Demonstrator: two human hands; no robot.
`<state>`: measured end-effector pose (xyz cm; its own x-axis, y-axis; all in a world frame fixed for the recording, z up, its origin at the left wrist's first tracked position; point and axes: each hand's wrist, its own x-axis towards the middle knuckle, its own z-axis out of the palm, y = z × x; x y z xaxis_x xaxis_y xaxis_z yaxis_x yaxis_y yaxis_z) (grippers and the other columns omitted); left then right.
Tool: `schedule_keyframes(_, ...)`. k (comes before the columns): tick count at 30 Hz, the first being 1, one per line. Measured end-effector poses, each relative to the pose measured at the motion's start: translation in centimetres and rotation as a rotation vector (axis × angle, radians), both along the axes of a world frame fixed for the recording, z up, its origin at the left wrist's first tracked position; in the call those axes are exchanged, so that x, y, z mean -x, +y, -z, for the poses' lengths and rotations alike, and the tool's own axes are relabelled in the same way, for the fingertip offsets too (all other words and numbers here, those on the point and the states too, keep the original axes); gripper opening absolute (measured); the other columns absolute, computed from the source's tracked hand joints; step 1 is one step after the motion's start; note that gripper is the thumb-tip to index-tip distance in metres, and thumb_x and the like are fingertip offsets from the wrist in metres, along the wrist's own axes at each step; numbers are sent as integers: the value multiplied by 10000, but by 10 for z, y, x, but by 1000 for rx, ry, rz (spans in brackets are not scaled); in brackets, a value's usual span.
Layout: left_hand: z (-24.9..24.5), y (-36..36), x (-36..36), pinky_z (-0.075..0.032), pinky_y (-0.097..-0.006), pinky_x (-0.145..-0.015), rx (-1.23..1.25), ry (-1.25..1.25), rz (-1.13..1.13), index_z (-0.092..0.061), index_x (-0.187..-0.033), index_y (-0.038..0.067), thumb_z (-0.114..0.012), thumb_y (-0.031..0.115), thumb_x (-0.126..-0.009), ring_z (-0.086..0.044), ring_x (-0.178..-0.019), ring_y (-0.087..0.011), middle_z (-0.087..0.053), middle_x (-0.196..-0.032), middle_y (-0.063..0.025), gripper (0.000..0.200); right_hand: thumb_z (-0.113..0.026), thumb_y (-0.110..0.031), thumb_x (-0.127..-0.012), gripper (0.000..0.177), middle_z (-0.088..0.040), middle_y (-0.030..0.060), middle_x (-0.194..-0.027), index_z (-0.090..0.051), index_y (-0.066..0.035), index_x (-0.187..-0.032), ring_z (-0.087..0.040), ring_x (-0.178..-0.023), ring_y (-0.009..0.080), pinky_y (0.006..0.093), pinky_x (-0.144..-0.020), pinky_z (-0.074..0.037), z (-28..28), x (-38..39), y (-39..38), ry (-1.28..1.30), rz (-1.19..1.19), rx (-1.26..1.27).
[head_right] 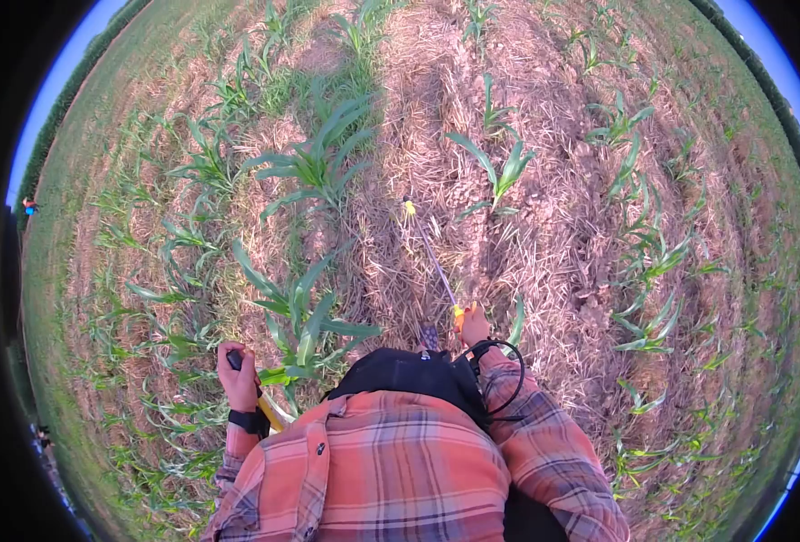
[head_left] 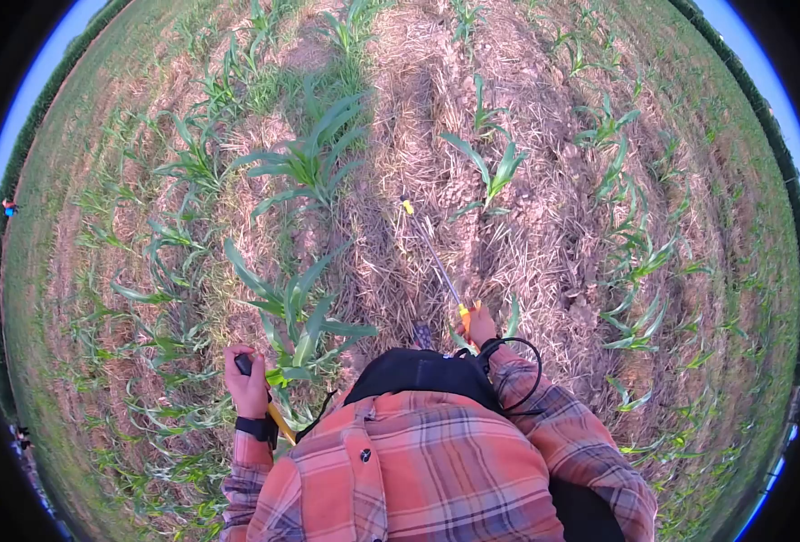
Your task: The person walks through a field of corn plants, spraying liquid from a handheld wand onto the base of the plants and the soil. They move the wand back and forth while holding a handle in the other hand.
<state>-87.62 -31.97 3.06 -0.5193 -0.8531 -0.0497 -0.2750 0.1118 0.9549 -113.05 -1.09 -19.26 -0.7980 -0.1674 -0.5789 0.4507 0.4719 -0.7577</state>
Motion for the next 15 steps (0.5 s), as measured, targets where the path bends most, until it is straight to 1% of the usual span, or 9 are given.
schedule_keyframes(1,-1,0,10,-270,-176,-343,11,-8,15,-432,-865,69,-520,-6,-750,-344,-385,-25,-381,-557,40,164,-324,-238,-870,174,-522,124,-537,-352,-68,-897,-444,-312,170,283,-257,-312,-3,8,2,28,10,-32)
schedule_keyframes(3,-5,0,30,-270,-175,-345,4,-6,27,-432,-865,70,-518,-5,-751,-344,-384,-26,-381,-555,40,161,-331,-224,-861,166,-529,129,-544,-353,-64,-898,-452,-315,178,290,-259,-315,-8,22,8,-24,50,13)
schedule_keyframes(5,-8,0,47,-269,-174,-346,-4,0,36,-432,-865,70,-516,-3,-752,-344,-384,-26,-381,-553,40,159,-334,-226,-859,174,-530,128,-546,-352,-58,-901,-449,-316,174,290,-260,-316,-11,36,13,38,50,23)
schedule_keyframes(6,-7,-2,53,-269,-173,-348,-8,-12,42,-433,-863,71,-514,-1,-753,-344,-383,-26,-382,-555,39,155,-330,-231,-860,187,-529,126,-549,-356,-57,-924,-440,-311,170,285,-265,-316,13,45,19,86,36,-64)
schedule_keyframes(7,-7,-3,59,-268,-172,-349,-13,-26,47,-433,-862,72,-512,1,-755,-344,-383,-26,-383,-557,38,151,-330,-231,-860,187,-529,126,-549,-356,-57,-924,-440,-311,170,285,-265,-316,12,53,21,86,37,-65)
schedule_keyframes(9,-8,-4,66,-267,-171,-349,-19,-22,39,-434,-861,73,-512,4,-755,-344,-384,-26,-381,-557,39,149,-324,-226,-857,196,-532,125,-555,-363,-66,-963,-421,-304,164,277,-268,-306,9,62,23,2,76,-46)
schedule_keyframes(10,-9,-6,69,-267,-170,-349,-23,-17,30,-434,-860,74,-512,6,-756,-344,-384,-26,-379,-558,40,147,-318,-225,-855,216,-532,126,-558,-366,-73,-1001,-402,-298,159,276,-273,-298,6,67,23,-64,106,16)
schedule_keyframes(13,-10,-18,80,-267,-171,-347,-31,-9,24,-435,-863,74,-516,10,-756,-344,-383,-27,-382,-558,40,149,-305,-236,-859,226,-524,118,-557,-365,-73,-1003,-397,-304,156,277,-274,-293,-5,78,15,-83,143,-20)
schedule_keyframes(15,-3,-32,87,-269,-171,-347,-23,-1,23,-436,-863,74,-518,12,-755,-346,-385,-26,-385,-562,41,149,-299,-256,-862,217,-515,115,-557,-361,-77,-967,-406,-313,161,279,-278,-298,-8,85,4,-38,129,-62)
